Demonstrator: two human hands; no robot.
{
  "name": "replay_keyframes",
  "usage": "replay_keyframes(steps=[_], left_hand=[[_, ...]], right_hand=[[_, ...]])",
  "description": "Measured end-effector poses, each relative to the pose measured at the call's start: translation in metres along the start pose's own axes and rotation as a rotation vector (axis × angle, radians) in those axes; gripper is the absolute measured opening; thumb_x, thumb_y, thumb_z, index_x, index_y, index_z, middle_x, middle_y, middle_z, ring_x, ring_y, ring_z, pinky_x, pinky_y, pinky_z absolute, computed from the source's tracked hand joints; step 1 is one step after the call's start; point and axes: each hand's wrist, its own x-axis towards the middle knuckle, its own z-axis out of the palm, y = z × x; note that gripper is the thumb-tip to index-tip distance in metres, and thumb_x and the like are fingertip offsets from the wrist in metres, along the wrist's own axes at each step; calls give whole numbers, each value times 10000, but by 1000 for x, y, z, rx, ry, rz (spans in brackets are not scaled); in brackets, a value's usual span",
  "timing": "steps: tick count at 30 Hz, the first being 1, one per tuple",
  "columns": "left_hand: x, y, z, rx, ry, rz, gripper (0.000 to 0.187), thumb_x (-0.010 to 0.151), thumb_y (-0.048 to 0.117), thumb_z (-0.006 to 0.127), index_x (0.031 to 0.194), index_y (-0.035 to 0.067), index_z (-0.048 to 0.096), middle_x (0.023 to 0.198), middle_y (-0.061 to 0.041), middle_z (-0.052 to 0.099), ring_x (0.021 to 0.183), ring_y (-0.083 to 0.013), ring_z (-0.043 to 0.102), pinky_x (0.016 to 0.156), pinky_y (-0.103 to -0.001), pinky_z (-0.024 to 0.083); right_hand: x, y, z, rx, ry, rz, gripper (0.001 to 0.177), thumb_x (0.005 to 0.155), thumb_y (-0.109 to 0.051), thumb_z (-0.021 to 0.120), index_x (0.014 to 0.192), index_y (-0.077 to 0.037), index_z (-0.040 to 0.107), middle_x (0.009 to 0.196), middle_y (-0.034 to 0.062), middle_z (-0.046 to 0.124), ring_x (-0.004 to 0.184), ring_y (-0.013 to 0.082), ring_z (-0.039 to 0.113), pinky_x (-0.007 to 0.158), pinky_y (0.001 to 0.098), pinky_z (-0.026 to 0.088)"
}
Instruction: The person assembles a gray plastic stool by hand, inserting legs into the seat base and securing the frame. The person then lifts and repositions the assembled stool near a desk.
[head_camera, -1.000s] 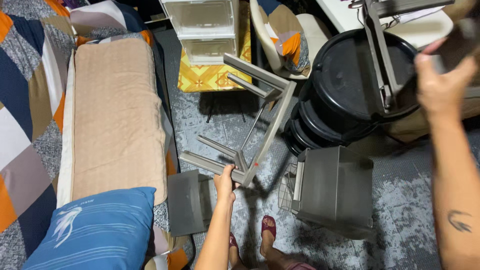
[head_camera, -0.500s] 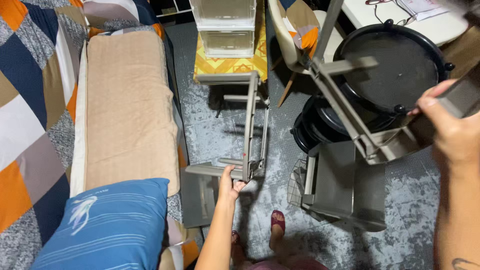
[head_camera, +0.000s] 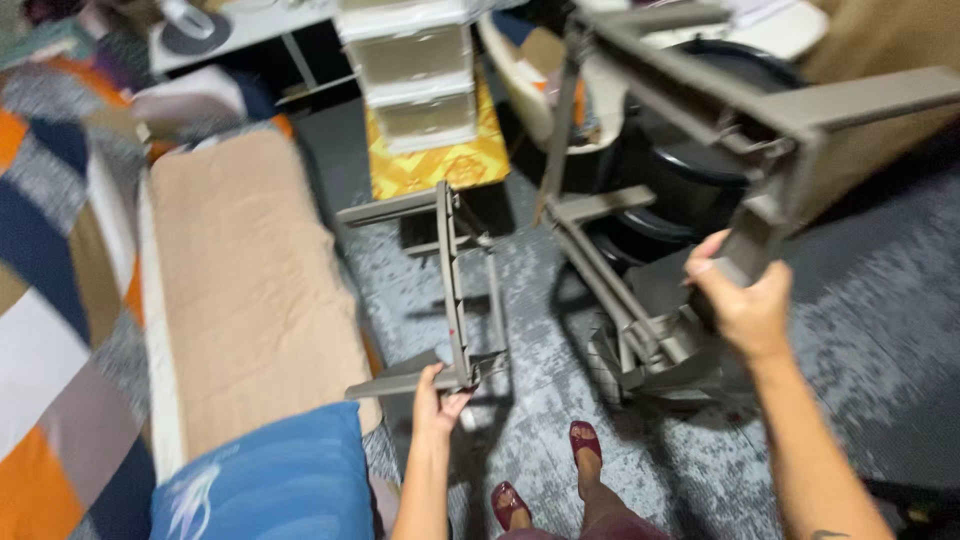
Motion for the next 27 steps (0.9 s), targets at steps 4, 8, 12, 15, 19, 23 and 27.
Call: replay_keyframes(steps=[4,8,12,15,19,23,27], left_hand=[[-10,8,2,250,57,209,290,844,292,726,978,36,709,828,-117,721,655,-279,648,631,-443,535],[-29,25,39,191,-11,487,160,851,163,673,916,16,670,828,-117,729,699,-193,697,592,-304,545],[-61,21,97,45,-6,543,126,860,94,689,864,8,598,799,-79,629,667,-191,672,653,-308,620],[-89,1,131,151,-26,571,161,877,97,721,861,35,573,787,-61,588,636,-172,616,592,-301,555],[-126,-30,161,260,-149,590,199,884,123,724,829,44,549,749,-53,553,620,-171,601,560,-304,521],[-156,-63,198,367,-233,676,254,907,127,747,845,22,524,750,-40,550,637,-147,586,604,-301,539],[-187,-105,241,408,-303,665,287,880,121,772,961,54,505,782,-45,588,648,-148,610,620,-311,547]], right_hand=[[-40,2,-2,81,36,60,93,907,-95,710,949,-35,653,833,30,676,751,123,667,726,293,552],[-78,2,-27,220,84,156,128,880,-65,699,981,-29,629,832,37,668,725,133,668,701,297,556],[-111,-1,-62,239,189,191,112,887,-45,693,975,-10,633,829,53,660,726,141,656,696,300,549],[-129,1,-88,200,263,193,102,885,-39,694,963,-4,638,824,57,659,725,139,650,693,298,547],[-140,8,-119,205,361,190,92,898,-32,681,971,-6,632,846,42,650,735,126,633,692,291,536],[-144,17,-149,209,414,183,80,905,-29,668,971,-16,626,841,37,654,733,120,631,687,287,539],[-147,22,-183,215,429,171,73,899,-24,678,953,-12,628,840,40,647,724,122,628,680,288,533]])
